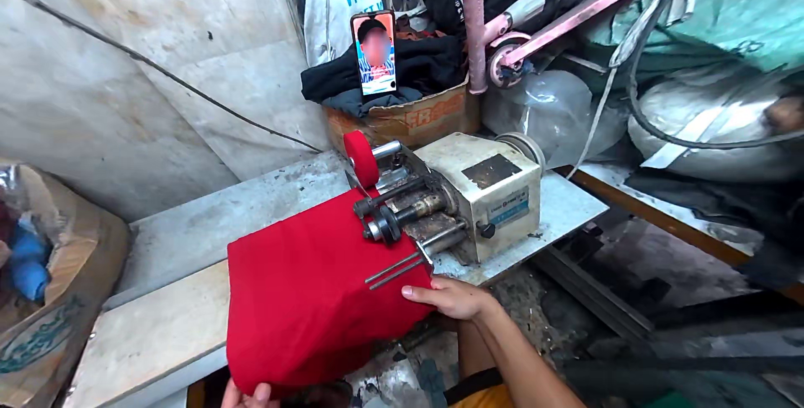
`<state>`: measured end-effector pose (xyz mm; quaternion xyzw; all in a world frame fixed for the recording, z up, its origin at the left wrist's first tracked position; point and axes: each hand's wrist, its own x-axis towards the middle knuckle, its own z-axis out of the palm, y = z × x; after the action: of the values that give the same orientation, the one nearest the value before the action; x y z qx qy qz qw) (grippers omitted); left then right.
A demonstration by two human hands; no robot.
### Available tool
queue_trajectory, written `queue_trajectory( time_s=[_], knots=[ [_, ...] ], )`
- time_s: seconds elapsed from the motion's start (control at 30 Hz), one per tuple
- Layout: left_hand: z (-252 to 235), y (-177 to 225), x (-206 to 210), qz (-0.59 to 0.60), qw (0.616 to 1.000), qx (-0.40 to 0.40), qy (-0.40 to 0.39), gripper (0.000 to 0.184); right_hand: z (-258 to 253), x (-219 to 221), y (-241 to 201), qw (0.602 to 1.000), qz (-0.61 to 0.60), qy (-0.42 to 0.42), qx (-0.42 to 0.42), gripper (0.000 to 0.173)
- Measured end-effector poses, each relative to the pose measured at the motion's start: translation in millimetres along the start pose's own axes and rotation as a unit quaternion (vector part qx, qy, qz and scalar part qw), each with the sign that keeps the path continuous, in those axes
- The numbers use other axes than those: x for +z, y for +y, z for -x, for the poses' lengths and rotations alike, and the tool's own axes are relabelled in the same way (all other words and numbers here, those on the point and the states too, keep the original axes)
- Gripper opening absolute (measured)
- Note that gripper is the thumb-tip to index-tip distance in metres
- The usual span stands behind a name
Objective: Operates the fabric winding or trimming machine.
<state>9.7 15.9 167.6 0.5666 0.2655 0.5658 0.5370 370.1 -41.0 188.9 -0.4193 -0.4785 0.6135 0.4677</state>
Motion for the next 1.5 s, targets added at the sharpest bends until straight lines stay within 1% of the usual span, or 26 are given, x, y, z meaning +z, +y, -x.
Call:
queue_trajectory(
  time_s=[0.07, 0.1, 0.13, 0.23, 0.27, 0.37, 0.5, 0.6, 0.67, 0.73, 0.77, 0.8, 0.87, 0.9, 1.0, 1.03, 1.07, 1.1, 1.13, 1.17, 1.23, 1.3, 1.37, 1.4, 1.43, 1.5],
  knots=[
    [-1, 0, 0, -0.051, 0.998, -0.014, 0.032, 0.026, 0, 0, 1, 1.000, 0.000, -0.002, 0.001, 0.027],
    [0, -1, 1, -0.092, 0.995, -0.023, 0.033, 0.025, -1, 0, 1, 1.000, -0.003, -0.005, -0.001, 0.027],
    [1, -2, 2, -0.101, 0.994, -0.024, 0.025, 0.026, -1, -1, 1, 1.000, -0.005, -0.008, -0.004, 0.027],
    [1, -2, -4, 0.002, 1.000, -0.013, 0.019, 0.030, -1, -2, 2, 1.000, 0.005, -0.008, -0.002, 0.028],
    [0, -1, -4, 0.009, 1.000, -0.009, 0.026, 0.032, -1, -1, 3, 1.000, 0.009, -0.007, -0.001, 0.028],
    [3, 0, 2, -0.067, 0.997, -0.032, 0.010, 0.030, -2, -1, 2, 1.000, 0.006, -0.008, -0.004, 0.027],
    [3, 0, -2, 0.000, 1.000, -0.011, 0.026, 0.038, -1, -1, 3, 1.000, -0.012, -0.005, -0.005, 0.028],
    [6, 0, 0, -0.077, 0.996, -0.034, 0.011, 0.038, -2, -1, 5, 1.000, -0.016, -0.004, -0.005, 0.030],
    [8, -1, -5, -0.032, 0.999, -0.029, -0.007, 0.035, -2, -1, 4, 1.000, -0.021, -0.009, -0.007, 0.030],
    [5, 0, -12, 0.031, 0.999, -0.002, 0.012, 0.035, -2, -1, 4, 1.000, -0.024, -0.010, -0.008, 0.029],
    [2, 1, -13, 0.034, 0.999, 0.003, 0.027, 0.035, -1, -1, 5, 1.000, -0.025, -0.009, -0.009, 0.029],
    [1, 1, -12, 0.008, 0.999, -0.006, 0.037, 0.036, -2, 0, 5, 1.000, -0.026, -0.009, -0.011, 0.028],
    [4, 3, -4, -0.090, 0.995, -0.044, 0.028, 0.038, -2, 0, 5, 1.000, -0.021, -0.006, -0.011, 0.028],
    [6, 5, -2, -0.096, 0.994, -0.050, 0.016, 0.038, -2, 0, 4, 1.000, -0.017, -0.005, -0.009, 0.028],
    [5, 4, -13, 0.035, 0.999, -0.012, 0.007, 0.038, -1, 0, 2, 1.000, -0.010, 0.001, 0.001, 0.031],
    [5, 3, -15, 0.043, 0.999, -0.009, 0.021, 0.040, -1, 0, 3, 1.000, -0.012, 0.002, 0.003, 0.031],
    [5, 3, -13, 0.014, 0.999, -0.022, 0.035, 0.041, -1, 1, 4, 1.000, -0.014, 0.001, 0.003, 0.031],
    [7, 4, -7, -0.044, 0.997, -0.044, 0.037, 0.042, -1, 1, 4, 1.000, -0.018, 0.000, -0.001, 0.031],
    [9, 6, -1, -0.095, 0.993, -0.061, 0.021, 0.041, -2, 0, 4, 1.000, -0.020, 0.000, -0.005, 0.030],
    [11, 7, 2, -0.101, 0.993, -0.066, 0.000, 0.038, -2, 0, 4, 1.000, -0.022, -0.001, -0.008, 0.029],
    [12, 11, 1, -0.016, 0.999, -0.046, -0.020, 0.033, -1, 0, 3, 1.000, -0.021, -0.002, -0.006, 0.029],
    [7, 6, -11, 0.037, 0.999, -0.012, -0.004, 0.038, -1, 0, 4, 1.000, -0.018, -0.002, -0.001, 0.029],
    [4, 2, -11, -0.012, 1.000, -0.025, 0.003, 0.041, -3, -1, 4, 1.000, -0.019, -0.007, -0.003, 0.029],
    [5, 4, -6, -0.049, 0.998, -0.043, -0.006, 0.040, -3, -2, 4, 1.000, -0.021, -0.010, -0.007, 0.029],
    [7, 5, -3, -0.054, 0.997, -0.054, -0.018, 0.039, -3, -2, 5, 1.000, -0.024, -0.010, -0.010, 0.029],
    [9, 8, -7, 0.030, 0.999, -0.035, -0.028, 0.036, -3, -1, 4, 1.000, -0.024, -0.008, -0.009, 0.029]
  ],
)
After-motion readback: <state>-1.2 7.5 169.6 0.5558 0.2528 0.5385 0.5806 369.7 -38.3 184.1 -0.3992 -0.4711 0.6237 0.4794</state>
